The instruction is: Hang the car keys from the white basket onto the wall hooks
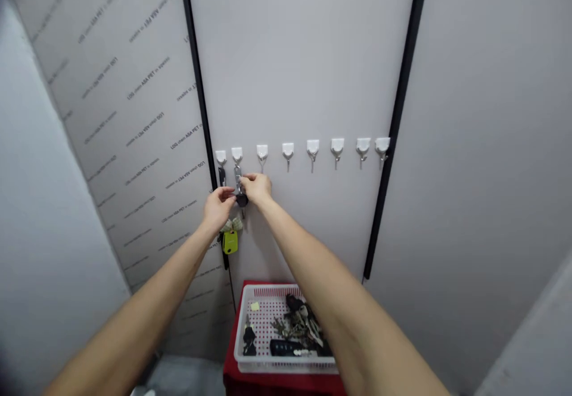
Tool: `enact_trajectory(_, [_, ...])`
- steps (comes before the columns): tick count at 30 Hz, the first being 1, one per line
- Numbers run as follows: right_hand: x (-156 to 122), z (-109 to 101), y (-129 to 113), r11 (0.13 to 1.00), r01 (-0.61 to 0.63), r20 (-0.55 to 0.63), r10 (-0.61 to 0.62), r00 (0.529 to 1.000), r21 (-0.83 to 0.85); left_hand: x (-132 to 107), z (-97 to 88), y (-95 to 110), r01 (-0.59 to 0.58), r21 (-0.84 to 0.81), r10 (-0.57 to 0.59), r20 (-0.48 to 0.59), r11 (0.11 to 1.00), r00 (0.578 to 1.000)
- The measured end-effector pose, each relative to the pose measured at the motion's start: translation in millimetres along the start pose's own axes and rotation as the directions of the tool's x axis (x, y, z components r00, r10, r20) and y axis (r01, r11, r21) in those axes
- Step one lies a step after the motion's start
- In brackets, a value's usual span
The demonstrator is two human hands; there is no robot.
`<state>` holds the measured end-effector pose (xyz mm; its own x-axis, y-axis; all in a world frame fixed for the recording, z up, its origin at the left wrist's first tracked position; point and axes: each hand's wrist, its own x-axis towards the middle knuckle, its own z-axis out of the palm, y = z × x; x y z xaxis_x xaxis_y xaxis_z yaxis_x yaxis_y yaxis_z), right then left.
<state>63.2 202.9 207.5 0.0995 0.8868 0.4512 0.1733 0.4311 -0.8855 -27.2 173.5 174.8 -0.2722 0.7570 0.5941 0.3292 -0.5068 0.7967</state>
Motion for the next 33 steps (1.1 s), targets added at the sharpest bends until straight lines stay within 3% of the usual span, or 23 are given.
enact_trajectory(3, [-21,-21,20,1.000,0.027,0.009,-0.027,1.000,-0.009,-32,3.4,-12,-0.021,0.025,0.020,0.037,0.999,0.999])
enact_trajectory(5, [-44,-40,43,1.000,-0.005,0.068,0.007,0.998,-0.023,-68,10.5,-27,-0.019,0.047,0.014,0.104,0.999,0.994])
enact_trajectory(7, [-75,-59,73,0.995,-0.075,0.136,0.084,0.987,-0.072,-114,19.9,-48,0.001,0.102,-0.026,0.237,0.995,0.971])
enact_trajectory(10, [-129,-86,124,0.962,-0.167,0.194,0.209,0.958,-0.214,-178,32.5,-79,-0.051,0.240,-0.086,0.525,0.969,0.847])
enact_trajectory(13, [-173,-105,165,0.886,-0.126,0.264,0.265,0.927,-0.445,-211,40.0,-100,-0.088,0.380,-0.198,0.651,0.921,0.732])
enact_trajectory(16, [-194,-115,183,0.768,0.000,0.338,0.281,0.898,-0.640,-210,42.7,-106,-0.095,0.486,-0.321,0.699,0.869,0.639])
enact_trajectory(20, [-196,-115,183,0.714,0.028,0.342,0.301,0.890,-0.700,-199,42.8,-105,-0.045,0.576,-0.461,0.697,0.817,0.550])
enact_trajectory(22, [-195,-113,181,0.705,0.031,0.333,0.296,0.895,-0.709,-199,42.5,-105,-0.030,0.587,-0.481,0.689,0.809,0.542])
enact_trajectory(27, [-200,-113,178,0.693,0.058,0.323,0.259,0.910,-0.718,-204,43.1,-107,-0.085,0.575,-0.422,0.685,0.813,0.594])
enact_trajectory(33, [-202,-114,176,0.673,0.061,0.319,0.268,0.909,-0.737,-202,44.2,-105,-0.104,0.595,-0.453,0.702,0.797,0.549])
